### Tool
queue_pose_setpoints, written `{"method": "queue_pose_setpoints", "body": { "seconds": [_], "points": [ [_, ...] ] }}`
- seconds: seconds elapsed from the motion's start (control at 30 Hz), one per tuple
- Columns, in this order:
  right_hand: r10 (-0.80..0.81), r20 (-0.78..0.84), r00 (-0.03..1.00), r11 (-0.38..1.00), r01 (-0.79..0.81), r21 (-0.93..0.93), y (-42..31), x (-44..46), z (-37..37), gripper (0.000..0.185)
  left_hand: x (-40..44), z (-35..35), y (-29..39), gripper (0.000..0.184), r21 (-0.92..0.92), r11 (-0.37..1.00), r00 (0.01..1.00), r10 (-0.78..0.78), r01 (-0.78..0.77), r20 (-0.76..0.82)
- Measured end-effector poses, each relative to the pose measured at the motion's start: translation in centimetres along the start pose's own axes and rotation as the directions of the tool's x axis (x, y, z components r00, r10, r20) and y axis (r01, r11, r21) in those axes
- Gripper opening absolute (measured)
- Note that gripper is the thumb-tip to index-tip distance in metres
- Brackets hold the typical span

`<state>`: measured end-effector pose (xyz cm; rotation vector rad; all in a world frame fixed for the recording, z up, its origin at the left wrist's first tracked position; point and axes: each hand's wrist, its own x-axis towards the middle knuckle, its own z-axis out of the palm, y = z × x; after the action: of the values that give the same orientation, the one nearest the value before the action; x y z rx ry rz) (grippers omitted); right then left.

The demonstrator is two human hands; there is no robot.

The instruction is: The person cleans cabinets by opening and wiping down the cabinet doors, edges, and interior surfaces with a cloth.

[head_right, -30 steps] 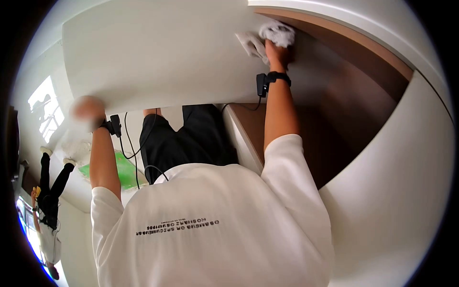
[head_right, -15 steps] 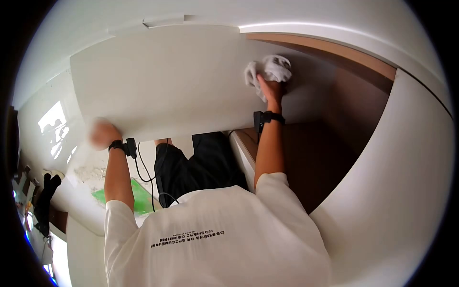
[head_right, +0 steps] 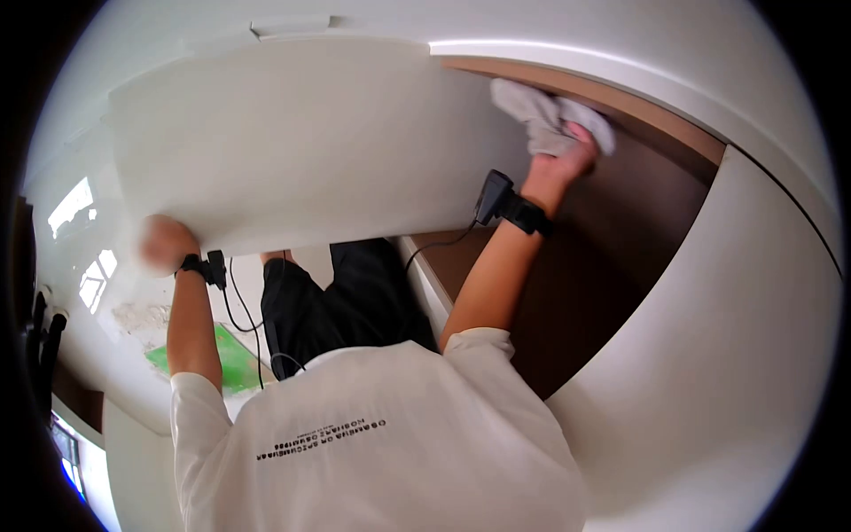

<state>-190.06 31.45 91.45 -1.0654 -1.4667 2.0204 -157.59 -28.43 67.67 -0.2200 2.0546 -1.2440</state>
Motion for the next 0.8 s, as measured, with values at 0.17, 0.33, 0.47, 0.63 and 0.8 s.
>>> {"method": "queue_pose_setpoints", "body": {
  "seconds": [0.17,0.33,0.47,0.63,0.8],
  "points": [
    [-0.696,0.081,0.713,0.709,0.701,-0.077,-7.5,-6.3,6.4,0.053,-0.3,-4.2,-2.7,0.032,-0.186,0.982,0.977,0.072,-0.035,0.199],
    [-0.834,0.226,0.503,0.336,0.789,-0.514,0.4,1.2,2.4,0.06,0.1,-1.7,-1.4,0.027,-0.165,0.986,0.991,-0.016,0.038,0.135],
    [-0.593,0.347,0.726,0.561,0.683,-0.468,9.9,3.4,0.5,0.062,-0.3,-4.4,-3.5,0.026,-0.218,0.974,0.986,-0.031,0.067,0.164],
    [-0.487,0.188,0.853,0.667,0.503,-0.55,16.1,5.1,0.5,0.059,-0.1,-4.6,-3.4,0.028,-0.267,0.959,0.984,-0.047,0.092,0.173],
    [-0.657,-0.213,0.723,0.731,0.543,-0.413,10.7,9.3,-0.5,0.062,0.1,-2.6,-2.2,0.027,-0.094,0.994,0.997,0.059,-0.054,0.055]
  ]
}}
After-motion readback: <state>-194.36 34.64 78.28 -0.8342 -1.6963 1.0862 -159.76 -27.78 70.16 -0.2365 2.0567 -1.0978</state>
